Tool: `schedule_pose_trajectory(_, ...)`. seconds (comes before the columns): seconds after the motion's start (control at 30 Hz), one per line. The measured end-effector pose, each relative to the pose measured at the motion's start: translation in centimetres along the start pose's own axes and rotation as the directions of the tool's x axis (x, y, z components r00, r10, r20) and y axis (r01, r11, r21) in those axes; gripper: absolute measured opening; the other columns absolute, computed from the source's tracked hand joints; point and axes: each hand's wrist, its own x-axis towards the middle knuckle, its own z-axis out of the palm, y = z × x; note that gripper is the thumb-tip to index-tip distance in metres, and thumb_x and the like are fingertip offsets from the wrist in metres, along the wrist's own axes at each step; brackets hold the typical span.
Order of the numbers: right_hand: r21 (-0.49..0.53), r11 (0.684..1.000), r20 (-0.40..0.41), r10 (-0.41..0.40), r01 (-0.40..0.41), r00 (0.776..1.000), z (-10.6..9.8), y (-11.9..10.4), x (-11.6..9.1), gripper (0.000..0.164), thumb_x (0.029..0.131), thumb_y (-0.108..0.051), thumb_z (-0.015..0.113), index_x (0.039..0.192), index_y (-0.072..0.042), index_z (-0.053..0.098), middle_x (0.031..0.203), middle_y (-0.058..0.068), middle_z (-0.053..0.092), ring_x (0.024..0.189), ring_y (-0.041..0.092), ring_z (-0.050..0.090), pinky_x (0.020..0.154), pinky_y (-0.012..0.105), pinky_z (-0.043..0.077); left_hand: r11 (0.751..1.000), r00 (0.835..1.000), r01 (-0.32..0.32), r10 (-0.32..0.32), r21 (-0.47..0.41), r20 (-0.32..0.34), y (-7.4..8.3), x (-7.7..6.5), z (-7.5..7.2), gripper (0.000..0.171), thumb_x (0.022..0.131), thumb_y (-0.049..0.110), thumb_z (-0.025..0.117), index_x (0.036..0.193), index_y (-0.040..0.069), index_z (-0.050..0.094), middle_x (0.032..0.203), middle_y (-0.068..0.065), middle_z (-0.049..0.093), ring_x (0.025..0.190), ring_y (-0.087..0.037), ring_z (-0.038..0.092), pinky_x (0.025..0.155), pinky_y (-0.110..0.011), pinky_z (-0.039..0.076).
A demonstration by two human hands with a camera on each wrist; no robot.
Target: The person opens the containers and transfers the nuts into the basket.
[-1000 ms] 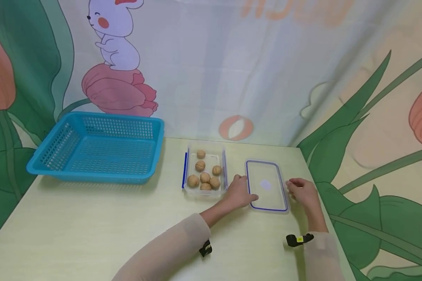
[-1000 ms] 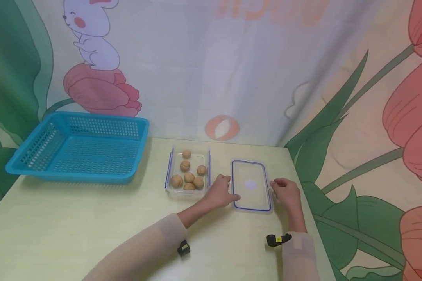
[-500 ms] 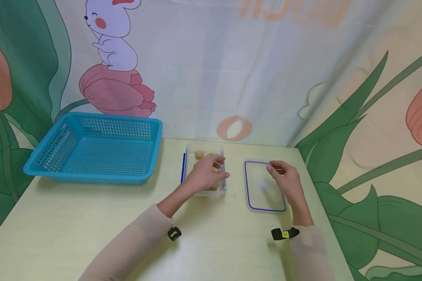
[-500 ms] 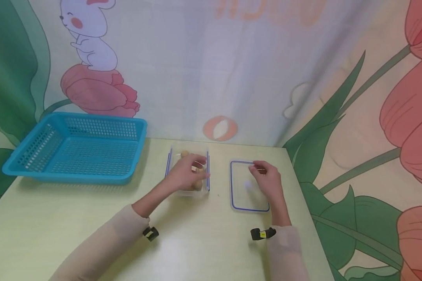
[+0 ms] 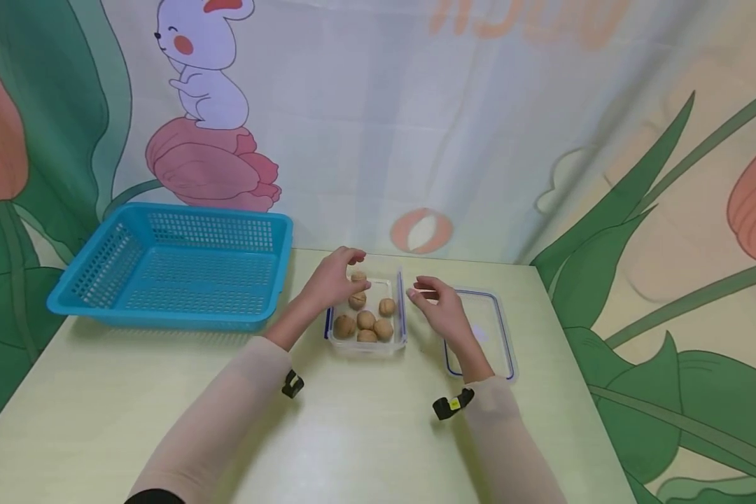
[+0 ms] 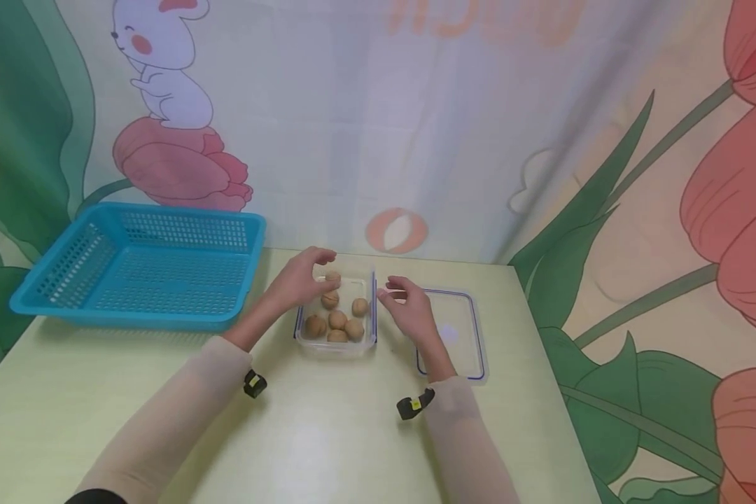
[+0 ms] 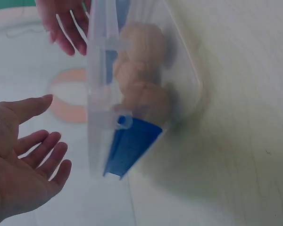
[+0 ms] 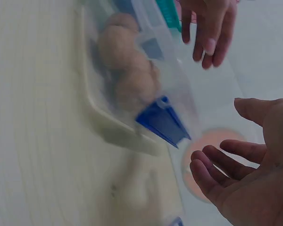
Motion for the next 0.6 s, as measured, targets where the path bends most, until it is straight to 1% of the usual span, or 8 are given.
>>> schedule_pose_trajectory(0.1, 0.02, 0.999, 0.013, 0.031, -0.031, 0.999, 1.4, 0.3, 0.7, 0.057, 0.106, -0.033, 0.068, 0.152, -0.004, 0.053, 0.15, 0.017, 0.057, 0.133, 0.034, 0.057, 0.101, 0.052, 0.055, 1.0, 1.0, 0.005, -0.005, 0.013, 0.024, -0.9, 0.9, 0.2, 0.057, 0.099, 0.022, 0.077, 0.147, 0.0, 0.056, 0.145, -0.017, 0.058, 0.136, -0.035, 0.054, 0.113, -0.047, 0.047)
schedule_pose_trajectory(0.17, 0.025, 0.998, 0.005, 0.06, -0.06, 0.998, 2.1, 0.5, 1.1, 0.061, 0.105, -0.034, 0.069, 0.153, -0.002, 0.051, 0.15, 0.018, 0.056, 0.133, 0.034, 0.057, 0.102, 0.051, 0.055, 1.0, 0.999, 0.006, -0.007, 0.015, 0.033, -1.5, 1.5, 0.4, 0.056, 0.1, 0.022, 0.076, 0.147, 0.0, 0.057, 0.144, -0.016, 0.059, 0.136, -0.035, 0.054, 0.114, -0.047, 0.047)
schedule_pose_trajectory(0.27, 0.072, 0.992, -0.006, 0.1, -0.099, 0.995, 3.1, 0.9, 1.5, 0.065, 0.104, -0.033, 0.071, 0.155, 0.001, 0.048, 0.15, 0.02, 0.055, 0.133, 0.037, 0.058, 0.104, 0.05, 0.055, 1.0, 0.999, 0.009, -0.01, 0.018, 0.036, -2.3, 2.3, 0.7, 0.053, 0.101, 0.022, 0.075, 0.147, 0.001, 0.057, 0.143, -0.015, 0.061, 0.136, -0.034, 0.054, 0.114, -0.046, 0.046)
schedule_pose_trajectory(0.4, 0.122, 0.984, -0.006, 0.129, -0.127, 0.992, 4.3, 1.2, 1.6, 0.062, 0.104, -0.029, 0.071, 0.152, 0.003, 0.05, 0.148, 0.022, 0.057, 0.131, 0.037, 0.061, 0.106, 0.048, 0.054, 0.999, 0.999, 0.017, -0.019, 0.045, 0.033, -3.3, 3.0, 1.0, 0.051, 0.1, 0.02, 0.075, 0.146, 0.003, 0.059, 0.142, -0.015, 0.062, 0.136, -0.034, 0.055, 0.114, -0.048, 0.046)
schedule_pose_trajectory(0.5, 0.114, 0.984, -0.007, 0.136, -0.134, 0.991, 4.9, 1.3, 1.4, 0.056, 0.105, -0.027, 0.069, 0.15, 0.002, 0.053, 0.145, 0.021, 0.06, 0.128, 0.036, 0.061, 0.106, 0.048, 0.054, 0.995, 0.999, -0.004, 0.0, 0.103, 0.038, -3.9, 3.3, 1.3, 0.049, 0.1, 0.019, 0.075, 0.145, 0.003, 0.061, 0.141, -0.014, 0.064, 0.135, -0.034, 0.056, 0.113, -0.048, 0.047)
schedule_pose_trajectory(0.6, 0.117, 0.985, -0.024, 0.129, -0.125, 0.991, 5.2, 1.6, 1.3, 0.052, 0.106, -0.024, 0.068, 0.149, 0.002, 0.054, 0.141, 0.021, 0.062, 0.125, 0.035, 0.062, 0.106, 0.048, 0.053, 0.979, 0.997, -0.062, 0.054, 0.197, 0.046, -4.1, 3.5, 1.6, 0.045, 0.101, 0.02, 0.074, 0.142, 0.004, 0.064, 0.138, -0.013, 0.067, 0.13, -0.033, 0.06, 0.111, -0.047, 0.048)
